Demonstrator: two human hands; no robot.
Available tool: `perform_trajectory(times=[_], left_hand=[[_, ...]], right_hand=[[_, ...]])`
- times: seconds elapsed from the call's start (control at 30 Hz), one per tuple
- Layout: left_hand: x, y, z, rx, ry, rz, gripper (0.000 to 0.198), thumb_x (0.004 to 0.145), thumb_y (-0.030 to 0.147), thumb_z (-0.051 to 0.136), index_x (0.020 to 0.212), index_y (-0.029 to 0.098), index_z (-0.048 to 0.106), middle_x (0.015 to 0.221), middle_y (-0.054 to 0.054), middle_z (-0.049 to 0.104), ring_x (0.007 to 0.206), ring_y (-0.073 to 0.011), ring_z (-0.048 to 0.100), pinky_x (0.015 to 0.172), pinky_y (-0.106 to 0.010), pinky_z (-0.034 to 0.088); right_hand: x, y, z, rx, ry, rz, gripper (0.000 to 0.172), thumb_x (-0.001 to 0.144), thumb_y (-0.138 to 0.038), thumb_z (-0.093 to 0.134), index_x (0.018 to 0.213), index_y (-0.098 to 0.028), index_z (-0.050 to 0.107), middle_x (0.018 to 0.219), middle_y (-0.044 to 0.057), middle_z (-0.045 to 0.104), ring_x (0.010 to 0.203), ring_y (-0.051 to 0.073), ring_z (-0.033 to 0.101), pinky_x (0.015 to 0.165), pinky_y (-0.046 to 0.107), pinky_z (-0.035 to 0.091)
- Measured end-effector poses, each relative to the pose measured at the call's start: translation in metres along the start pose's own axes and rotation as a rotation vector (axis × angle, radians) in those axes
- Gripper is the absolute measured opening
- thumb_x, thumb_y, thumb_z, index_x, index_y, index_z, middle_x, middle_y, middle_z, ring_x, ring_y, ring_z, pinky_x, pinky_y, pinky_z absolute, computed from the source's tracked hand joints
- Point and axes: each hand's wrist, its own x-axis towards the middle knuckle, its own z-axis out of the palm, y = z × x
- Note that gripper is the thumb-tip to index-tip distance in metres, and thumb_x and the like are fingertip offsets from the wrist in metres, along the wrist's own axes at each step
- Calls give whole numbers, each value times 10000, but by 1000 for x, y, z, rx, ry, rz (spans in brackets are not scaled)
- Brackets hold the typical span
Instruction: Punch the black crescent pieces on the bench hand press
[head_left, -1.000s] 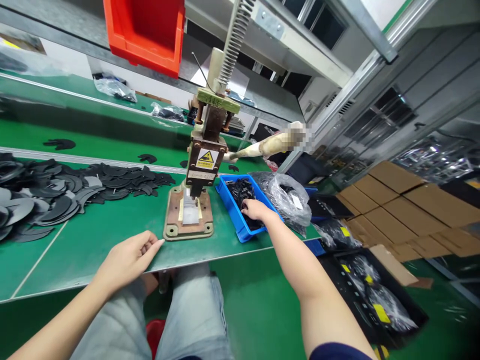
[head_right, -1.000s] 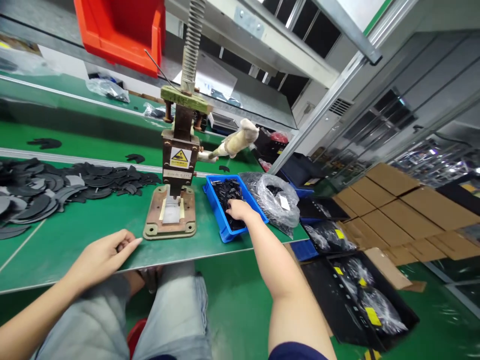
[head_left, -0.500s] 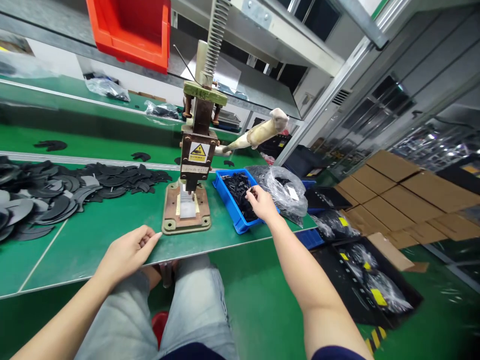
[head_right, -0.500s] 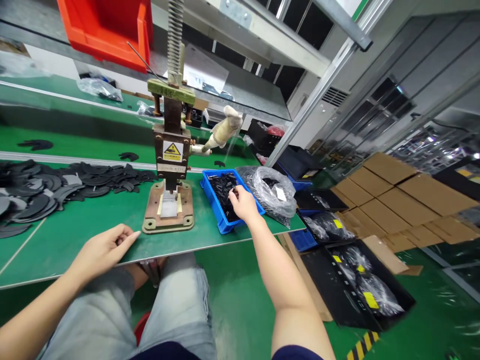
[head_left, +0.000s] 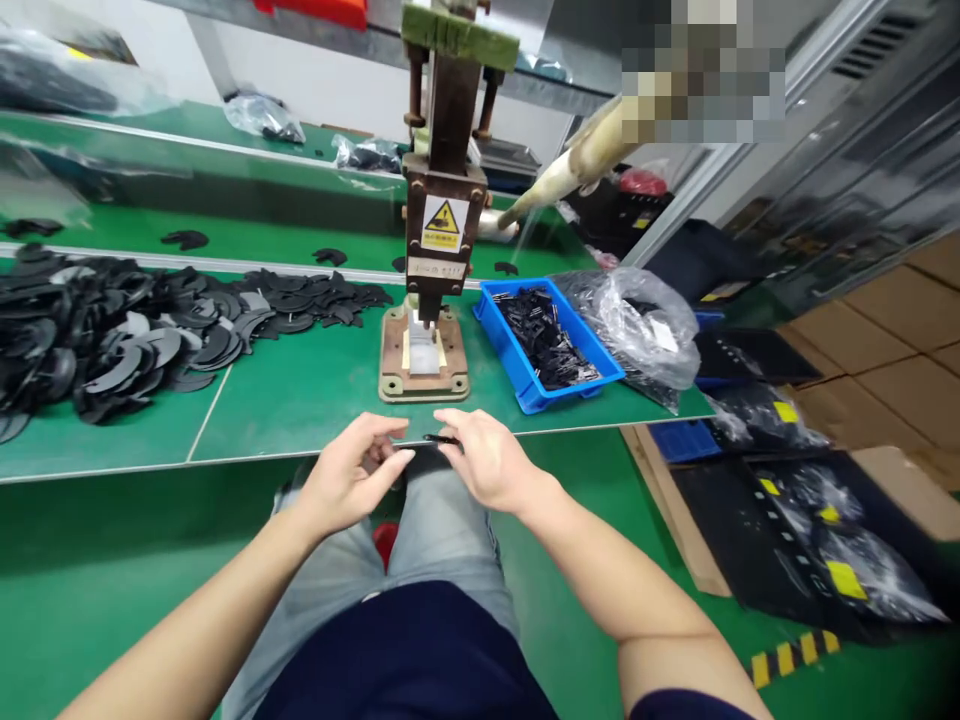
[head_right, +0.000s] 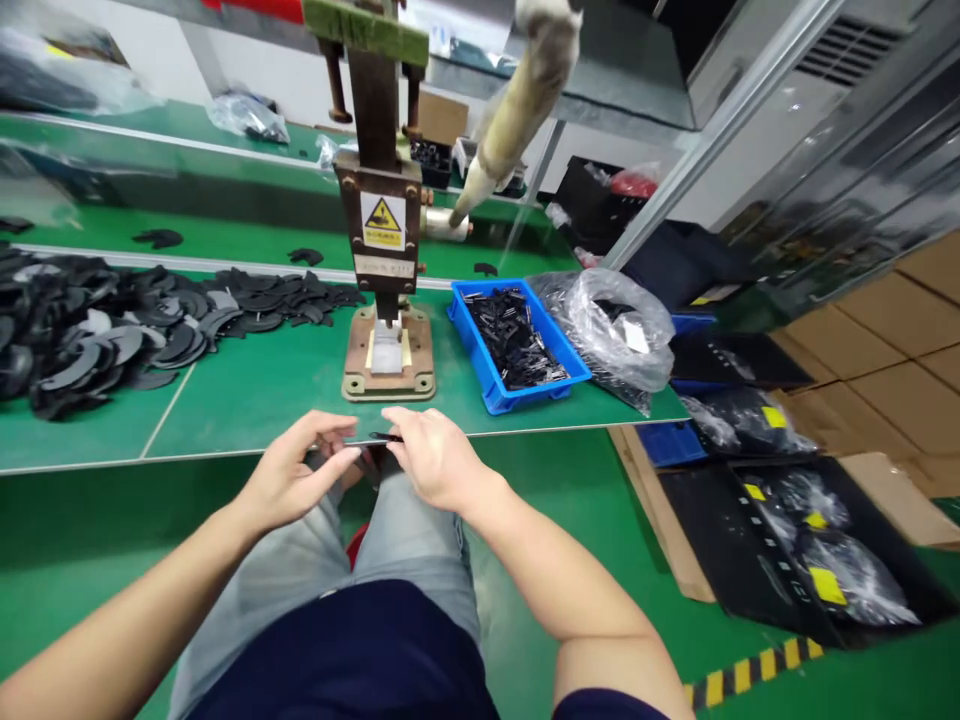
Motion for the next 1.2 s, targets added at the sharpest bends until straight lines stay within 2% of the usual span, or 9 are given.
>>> perform_trajectory(times=[0.17, 0.33, 0.57, 0.7, 0.8, 0.9, 1.0, 1.13, 1.2], left_hand=[[-11, 8, 6, -22, -51, 139, 291, 1012, 290, 680, 1298, 255, 713, 1048, -80, 730, 891, -192, 680, 825, -349, 582], [-13, 0, 10, -42, -9, 210, 215, 996, 220, 708, 1204, 244, 757, 1062, -74, 781, 926, -192, 722, 811, -326, 592], [-18, -3, 9, -21, 22, 226, 255, 967, 151, 731, 1203, 245, 755, 1057, -60, 789, 926, -185, 738, 807, -309, 609], [-18, -3, 8, -19, 35, 295, 339, 956, 109, 734, 1262, 253, 734, 1093, -73, 778, 956, -191, 741, 829, -323, 620], [-9, -9, 2, 15, 31, 333, 264, 971, 103, 705, 1186, 250, 747, 1107, -65, 783, 997, -187, 744, 892, -325, 615], [19, -22, -9, 102, 124, 258, 125, 992, 193, 694, 1096, 227, 754, 1043, -49, 786, 906, -168, 730, 837, -292, 597], [64, -40, -21, 231, 223, 150, 147, 1002, 307, 675, 1070, 221, 774, 1010, -35, 795, 796, -158, 697, 762, -280, 574], [127, -60, -27, 408, 189, 107, 241, 1010, 340, 624, 1132, 225, 797, 1108, -43, 816, 896, -200, 737, 830, -308, 581], [150, -67, -26, 487, 126, 121, 265, 1017, 323, 594, 1152, 228, 800, 1160, -52, 814, 1007, -232, 751, 891, -330, 585]], right_hand=[[4, -9, 5, -41, -116, -93, 463, 1077, -281, 493, 1497, -108, 405, 1105, 148, 809, 949, 263, 773, 804, 418, 580], [1, -8, 8, -57, -101, -113, 457, 1081, -311, 511, 1482, -122, 399, 1134, 134, 805, 960, 242, 765, 823, 401, 559], [-2, -4, 8, -49, -115, -107, 171, 1076, -319, 524, 1183, -196, 573, 953, 53, 772, 860, 199, 702, 787, 362, 493], [1, -5, 9, -47, -144, -107, 161, 1082, -322, 512, 1135, -199, 602, 924, 46, 770, 849, 189, 694, 790, 354, 474], [6, -1, 2, -29, -141, -97, 172, 1080, -316, 521, 1163, -204, 622, 948, 41, 784, 857, 177, 702, 793, 344, 475], [19, 13, -22, -16, -28, -17, 185, 1083, -314, 515, 1037, -219, 666, 895, 21, 770, 807, 162, 687, 778, 338, 473], [49, 34, -64, 114, 224, 116, 301, 1099, -379, 471, 931, -226, 668, 838, 12, 706, 789, 153, 667, 787, 331, 507], [114, 54, -132, 244, 778, 47, 399, 1039, -630, 515, 1229, -286, 584, 1150, 52, 685, 1030, 182, 688, 909, 366, 585], [146, 53, -160, 300, 848, -81, 551, 989, -747, 505, 1331, -314, 509, 1214, 63, 675, 1097, 197, 691, 940, 383, 608]])
